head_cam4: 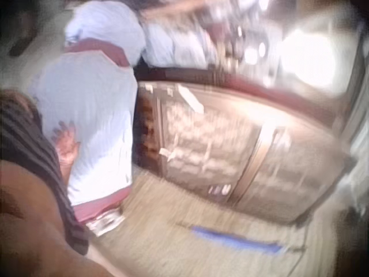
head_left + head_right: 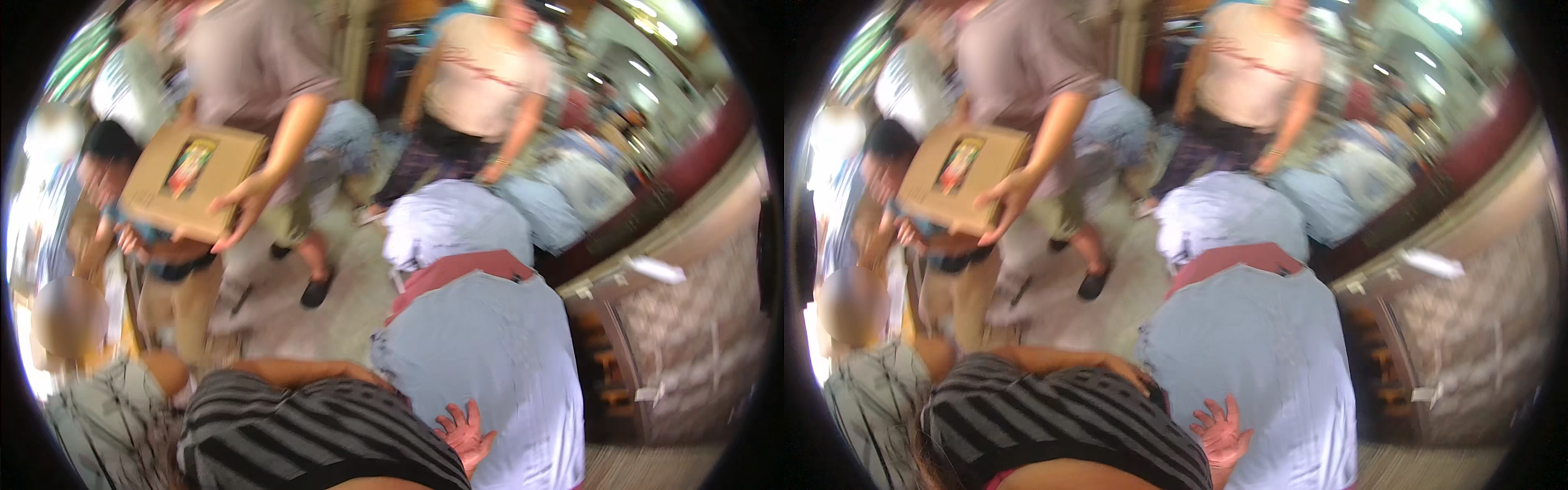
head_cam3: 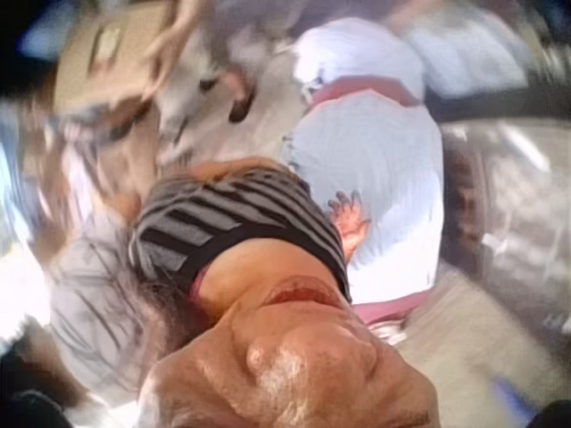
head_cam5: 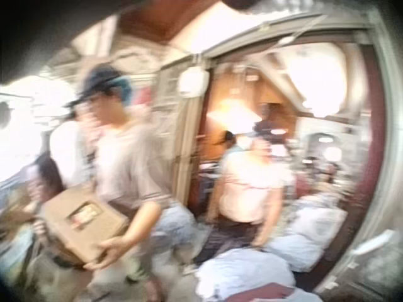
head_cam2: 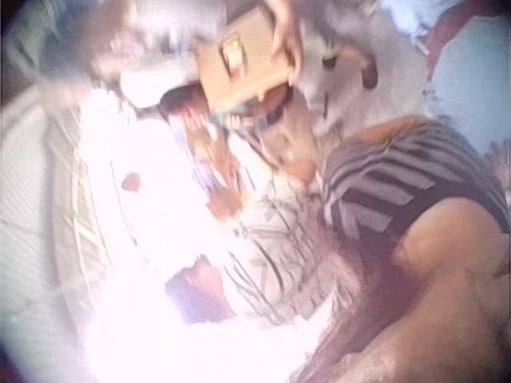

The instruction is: The person irons a light blue button-down shirt on an ironing board, using an iron to smooth the collar and front panels.

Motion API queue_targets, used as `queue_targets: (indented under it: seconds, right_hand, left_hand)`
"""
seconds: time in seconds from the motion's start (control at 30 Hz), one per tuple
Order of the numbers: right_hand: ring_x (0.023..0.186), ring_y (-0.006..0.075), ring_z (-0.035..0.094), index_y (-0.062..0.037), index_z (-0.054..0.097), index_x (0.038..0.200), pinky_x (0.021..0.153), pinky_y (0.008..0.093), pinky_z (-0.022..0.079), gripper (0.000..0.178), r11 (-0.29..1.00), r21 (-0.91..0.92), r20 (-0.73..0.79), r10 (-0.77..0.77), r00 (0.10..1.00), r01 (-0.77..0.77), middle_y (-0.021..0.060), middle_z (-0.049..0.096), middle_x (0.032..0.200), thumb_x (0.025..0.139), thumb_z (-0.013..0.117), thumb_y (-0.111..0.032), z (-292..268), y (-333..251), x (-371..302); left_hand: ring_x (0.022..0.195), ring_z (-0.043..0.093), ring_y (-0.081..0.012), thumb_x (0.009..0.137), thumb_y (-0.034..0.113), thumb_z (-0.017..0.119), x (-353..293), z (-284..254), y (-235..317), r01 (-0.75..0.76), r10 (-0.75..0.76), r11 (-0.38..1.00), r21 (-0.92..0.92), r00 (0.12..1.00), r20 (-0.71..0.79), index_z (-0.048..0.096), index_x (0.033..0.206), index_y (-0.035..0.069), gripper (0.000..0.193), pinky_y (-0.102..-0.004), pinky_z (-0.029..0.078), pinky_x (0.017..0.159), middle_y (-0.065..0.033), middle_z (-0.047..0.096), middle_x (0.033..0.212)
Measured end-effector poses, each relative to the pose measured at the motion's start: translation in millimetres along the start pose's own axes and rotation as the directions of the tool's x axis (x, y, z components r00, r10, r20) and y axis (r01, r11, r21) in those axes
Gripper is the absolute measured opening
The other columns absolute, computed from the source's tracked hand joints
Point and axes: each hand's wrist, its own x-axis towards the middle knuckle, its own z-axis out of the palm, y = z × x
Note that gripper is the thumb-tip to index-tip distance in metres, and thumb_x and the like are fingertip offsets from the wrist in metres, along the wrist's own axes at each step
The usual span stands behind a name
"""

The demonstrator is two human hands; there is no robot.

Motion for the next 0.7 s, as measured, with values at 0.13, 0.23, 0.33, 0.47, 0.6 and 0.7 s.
queue_targets:
  seconds: [0.13, 0.23, 0.33, 0.47, 0.6, 0.7]
  right_hand:
    - [0.116, 0.0417, 0.057, -0.0183, 0.032, 0.154, 0.087, 0.0545, 0.053, 0.089, 0.998, 0.041, -0.027, 0.041, 0.999, -0.039, 0.0208, 0.050, 0.142, 0.089, 0.048, -0.076, -6, -1, -5]
    - [0.116, 0.0377, 0.058, -0.0200, 0.033, 0.153, 0.087, 0.0522, 0.052, 0.085, 0.991, 0.046, 0.016, 0.125, 0.992, -0.125, 0.0170, 0.053, 0.139, 0.090, 0.047, -0.075, -11, -4, -9]
    - [0.115, 0.0373, 0.059, -0.0205, 0.033, 0.153, 0.088, 0.0520, 0.051, 0.084, 0.976, 0.090, 0.056, 0.194, 0.979, -0.199, 0.0162, 0.054, 0.139, 0.090, 0.047, -0.074, -14, -6, -7]
    - [0.115, 0.0393, 0.058, -0.0204, 0.035, 0.152, 0.089, 0.0537, 0.049, 0.085, 0.959, 0.156, 0.076, 0.228, 0.971, -0.237, 0.0167, 0.054, 0.139, 0.088, 0.049, -0.075, -10, -11, -5]
    - [0.117, 0.0414, 0.057, -0.0188, 0.036, 0.151, 0.090, 0.0566, 0.047, 0.086, 0.936, 0.198, 0.128, 0.271, 0.954, -0.292, 0.0181, 0.052, 0.141, 0.086, 0.053, -0.074, -16, -8, 1]
    - [0.117, 0.0415, 0.056, -0.0190, 0.036, 0.151, 0.092, 0.0578, 0.045, 0.087, 0.934, 0.196, 0.124, 0.280, 0.952, -0.300, 0.0186, 0.052, 0.140, 0.085, 0.055, -0.073, -19, -11, 4]
  left_hand:
    - [0.121, 0.051, -0.0183, 0.098, 0.045, 0.062, -17, -13, -37, -0.105, 0.130, 0.991, 0.083, 0.907, -0.402, 0.045, 0.144, 0.003, 0.066, -0.0335, 0.040, 0.105, -0.0072, 0.058, 0.131]
    - [0.111, 0.057, -0.0165, 0.095, 0.044, 0.064, -74, 20, -57, -0.373, 0.291, 0.915, 0.151, 0.356, -0.888, 0.048, 0.142, 0.009, 0.061, -0.0315, 0.044, 0.090, -0.0044, 0.062, 0.122]
    - [0.108, 0.059, -0.0154, 0.091, 0.043, 0.066, -149, 66, -48, -0.569, 0.256, 0.727, 0.384, -0.294, -0.921, 0.041, 0.146, 0.014, 0.068, -0.0307, 0.045, 0.084, -0.0048, 0.059, 0.127]
    - [0.113, 0.058, -0.0264, 0.089, 0.049, 0.063, -220, 117, -56, -0.543, -0.043, 0.475, 0.693, -0.800, -0.598, 0.021, 0.152, 0.028, 0.079, -0.0473, 0.044, 0.088, -0.0051, 0.047, 0.141]
    - [0.131, 0.043, -0.0367, 0.091, 0.061, 0.056, -277, 170, -101, -0.374, -0.211, 0.349, 0.859, -0.925, -0.317, 0.014, 0.154, 0.030, 0.082, -0.0660, 0.037, 0.099, -0.0061, 0.024, 0.156]
    - [0.129, 0.043, -0.0361, 0.084, 0.066, 0.062, -280, 170, -94, -0.369, -0.362, 0.433, 0.822, -0.907, -0.216, 0.015, 0.152, 0.029, 0.090, -0.0641, 0.037, 0.100, -0.0055, 0.023, 0.154]
